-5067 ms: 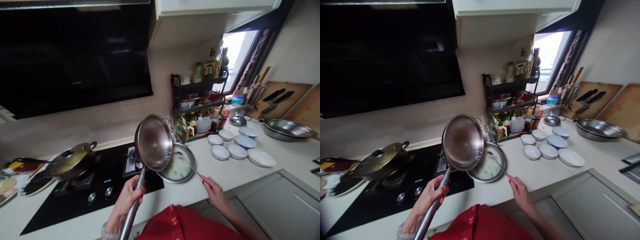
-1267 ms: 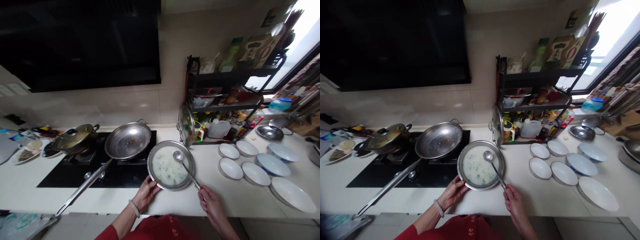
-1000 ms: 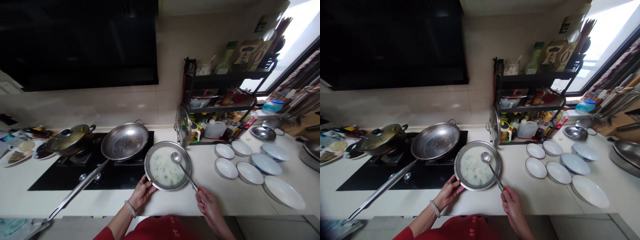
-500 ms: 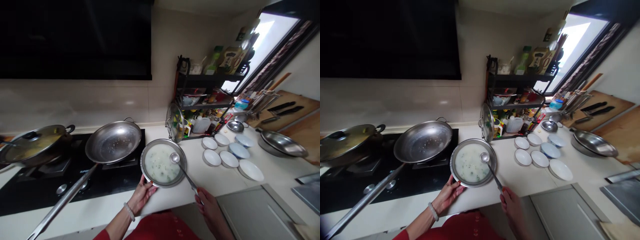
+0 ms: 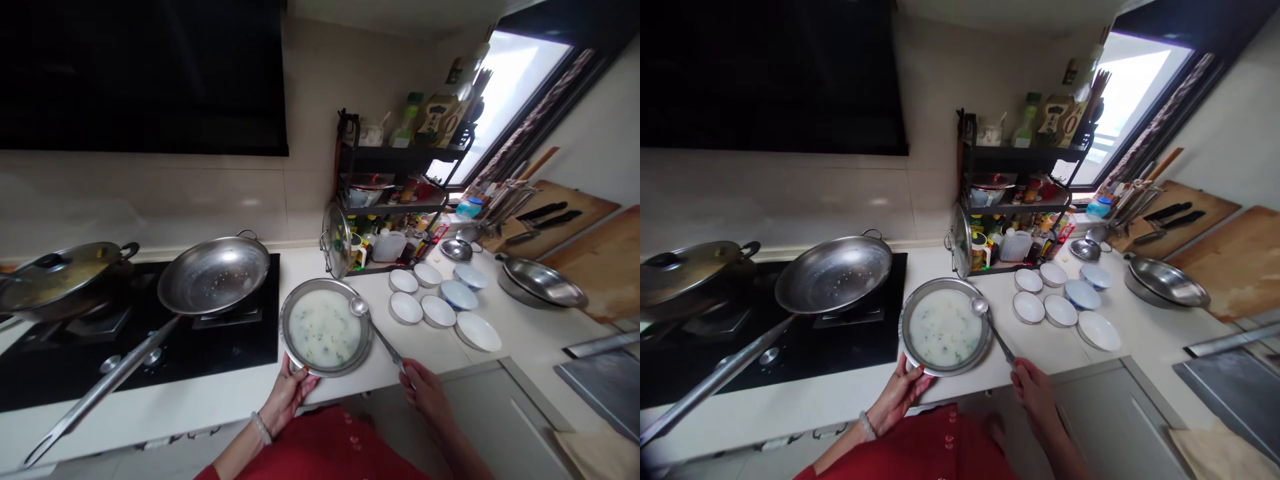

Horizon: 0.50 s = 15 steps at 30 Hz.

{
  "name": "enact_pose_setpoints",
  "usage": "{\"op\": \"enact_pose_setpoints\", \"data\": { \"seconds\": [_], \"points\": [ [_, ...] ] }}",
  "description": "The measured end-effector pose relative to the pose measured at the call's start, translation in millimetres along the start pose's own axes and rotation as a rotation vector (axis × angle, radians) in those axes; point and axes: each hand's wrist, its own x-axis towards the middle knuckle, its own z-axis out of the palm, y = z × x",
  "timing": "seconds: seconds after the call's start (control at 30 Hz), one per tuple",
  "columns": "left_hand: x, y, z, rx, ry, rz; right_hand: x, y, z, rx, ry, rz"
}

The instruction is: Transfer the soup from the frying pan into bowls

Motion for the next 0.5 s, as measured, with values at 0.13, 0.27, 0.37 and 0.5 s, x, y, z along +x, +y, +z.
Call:
{"op": "enact_pose_setpoints", "data": {
  "seconds": [0.13,0.27,0.37,0.5],
  "points": [
    [-6,-30,22.1,-0.051,0.050,0.055,25,-10,-35,-0.023,-0.106,0.006],
    [-8,-65,45.4,-0.106,0.105,0.112,48,-15,-69,-0.081,-0.223,0.004],
    [-7,-84,60.2,-0.113,0.135,0.145,61,-16,-88,-0.099,-0.284,0.001],
    [-4,-96,74.4,-0.117,0.151,0.171,71,-15,-103,-0.080,-0.327,0.006]
  ]
}}
